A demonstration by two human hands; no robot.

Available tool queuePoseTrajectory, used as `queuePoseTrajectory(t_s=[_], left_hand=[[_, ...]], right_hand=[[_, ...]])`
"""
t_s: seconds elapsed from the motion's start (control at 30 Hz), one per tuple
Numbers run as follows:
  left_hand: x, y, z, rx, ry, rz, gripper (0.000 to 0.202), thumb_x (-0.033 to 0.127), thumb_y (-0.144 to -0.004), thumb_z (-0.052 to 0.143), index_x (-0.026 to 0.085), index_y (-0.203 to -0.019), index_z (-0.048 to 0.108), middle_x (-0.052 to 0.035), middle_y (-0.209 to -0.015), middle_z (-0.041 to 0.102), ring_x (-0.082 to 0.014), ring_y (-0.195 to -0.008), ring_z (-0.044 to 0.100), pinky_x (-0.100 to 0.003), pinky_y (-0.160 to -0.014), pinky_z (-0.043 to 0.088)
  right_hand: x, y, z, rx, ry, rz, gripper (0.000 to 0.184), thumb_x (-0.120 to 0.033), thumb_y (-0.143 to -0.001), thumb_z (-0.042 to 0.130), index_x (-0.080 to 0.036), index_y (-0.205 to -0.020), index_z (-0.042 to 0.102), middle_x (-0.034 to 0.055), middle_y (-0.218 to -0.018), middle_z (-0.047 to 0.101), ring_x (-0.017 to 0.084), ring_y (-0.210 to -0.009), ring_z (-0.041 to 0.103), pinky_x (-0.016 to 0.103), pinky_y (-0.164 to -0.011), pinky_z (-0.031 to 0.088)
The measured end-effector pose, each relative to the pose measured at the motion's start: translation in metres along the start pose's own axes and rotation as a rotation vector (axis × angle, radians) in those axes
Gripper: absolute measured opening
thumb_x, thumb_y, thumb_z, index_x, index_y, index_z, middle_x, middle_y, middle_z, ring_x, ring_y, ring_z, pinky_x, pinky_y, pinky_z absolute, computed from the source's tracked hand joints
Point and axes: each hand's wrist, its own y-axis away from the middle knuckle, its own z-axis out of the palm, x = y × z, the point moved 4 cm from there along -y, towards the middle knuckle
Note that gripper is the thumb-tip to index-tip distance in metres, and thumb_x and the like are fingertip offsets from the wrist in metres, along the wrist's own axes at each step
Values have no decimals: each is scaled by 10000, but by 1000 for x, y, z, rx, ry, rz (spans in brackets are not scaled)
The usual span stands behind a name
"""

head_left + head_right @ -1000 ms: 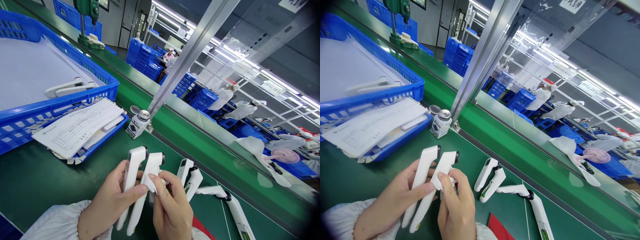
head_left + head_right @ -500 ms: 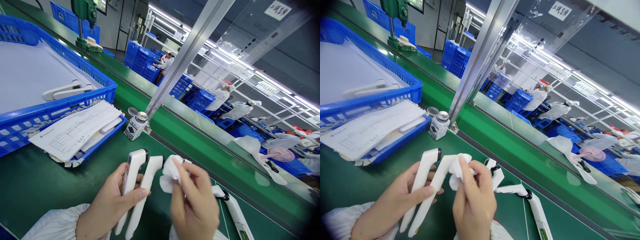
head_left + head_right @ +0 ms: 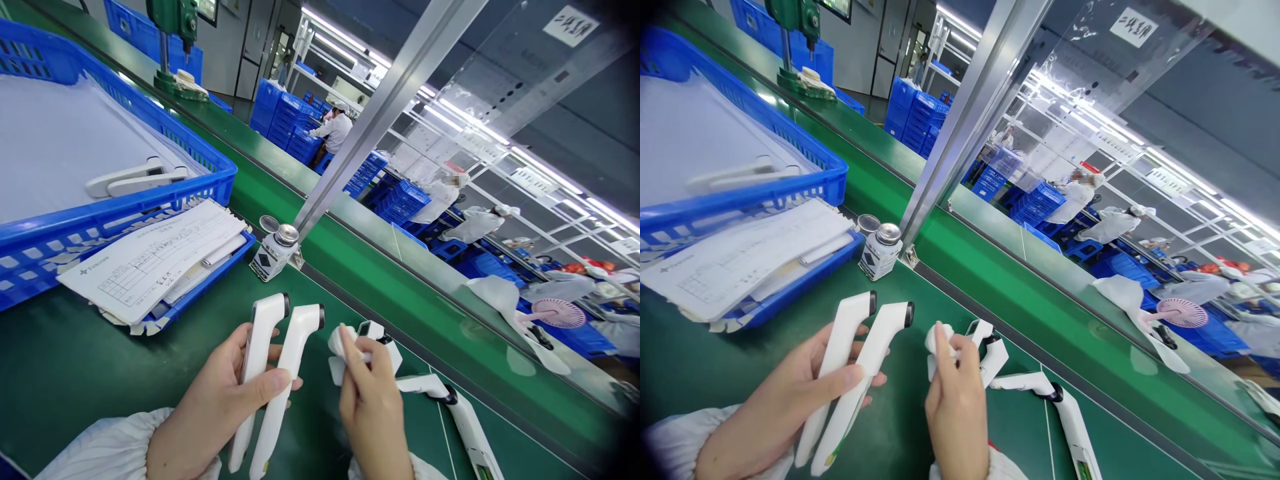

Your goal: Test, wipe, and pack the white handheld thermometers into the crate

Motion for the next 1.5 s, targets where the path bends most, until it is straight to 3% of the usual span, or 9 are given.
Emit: queuePoseTrajectory(t_s=[0.07, 0.17, 0.3, 0.43, 0.73, 0.97, 1.1, 1.4, 1.5], left_hand=[[1, 1, 1, 15, 10, -30, 564, 356, -792, 707, 218, -1273, 446, -111, -1187, 627, -286, -1046, 637, -380, -820, 555], [-1, 0, 2, 37, -5, -22, 593, 349, -785, 714, 210, -1291, 438, -122, -1170, 640, -272, -999, 655, -348, -776, 556], [-3, -2, 0, 52, -37, 56, 585, 337, -782, 719, 204, -1281, 444, -115, -1155, 652, -256, -973, 661, -328, -764, 550], [-2, -3, -1, 35, -46, 139, 486, 315, -779, 725, 202, -1195, 500, -95, -1231, 626, -250, -1088, 615, -328, -898, 513], [-1, -3, -5, 79, -126, 164, 412, 318, -784, 716, 206, -1134, 530, -79, -1249, 622, -228, -1069, 624, -304, -911, 506], [1, -1, -3, 49, -188, 148, 409, 329, -798, 702, 205, -1142, 518, -80, -1208, 646, -225, -1041, 633, -294, -882, 510], [-3, -3, -3, 25, -181, 157, 441, 349, -795, 703, 209, -1160, 501, -83, -1212, 643, -229, -1016, 642, -315, -859, 523], [-5, -3, -2, 32, -178, 160, 500, 341, -788, 713, 211, -1212, 481, -92, -1205, 644, -234, -1025, 639, -317, -858, 524], [-6, -3, -2, -3, -155, 156, 426, 340, -787, 717, 200, -1137, 518, -91, -1191, 649, -235, -1024, 637, -318, -873, 517]], right_hand=[[8, -7, -13, 96, -31, 48, 402, -42, -883, 444, -162, -1239, 588, 112, -994, 539, 171, -843, 557, 277, -639, 519], [-3, -23, -24, 170, -116, 40, 384, -20, -857, 504, -202, -1166, 643, 86, -1008, 540, 148, -853, 551, 247, -650, 496], [-31, -32, -15, 98, -193, -13, 352, -12, -851, 497, -179, -1111, 666, 106, -1034, 529, 163, -882, 558, 269, -676, 507], [-44, -24, 0, 38, -202, -54, 324, -35, -861, 491, -156, -1115, 651, 117, -1008, 550, 166, -839, 578, 274, -649, 526], [-45, -25, 0, 82, -233, 0, 271, -23, -858, 471, -159, -1009, 649, 100, -956, 583, 155, -808, 595, 261, -645, 516], [-47, -21, 0, 93, -196, -54, 273, -44, -860, 486, -158, -1047, 649, 117, -991, 592, 172, -853, 617, 265, -677, 530], [-45, -19, 0, 111, -180, -16, 273, -34, -856, 489, -164, -1032, 652, 116, -992, 599, 184, -886, 623, 282, -703, 535], [-44, -16, 1, 163, -297, 6, 313, 12, -843, 484, -151, -1070, 625, 102, -985, 573, 147, -878, 601, 245, -701, 525], [-43, -10, 1, 123, -388, 14, 337, 17, -837, 477, -157, -1089, 618, 92, -994, 564, 136, -873, 603, 222, -683, 522]])
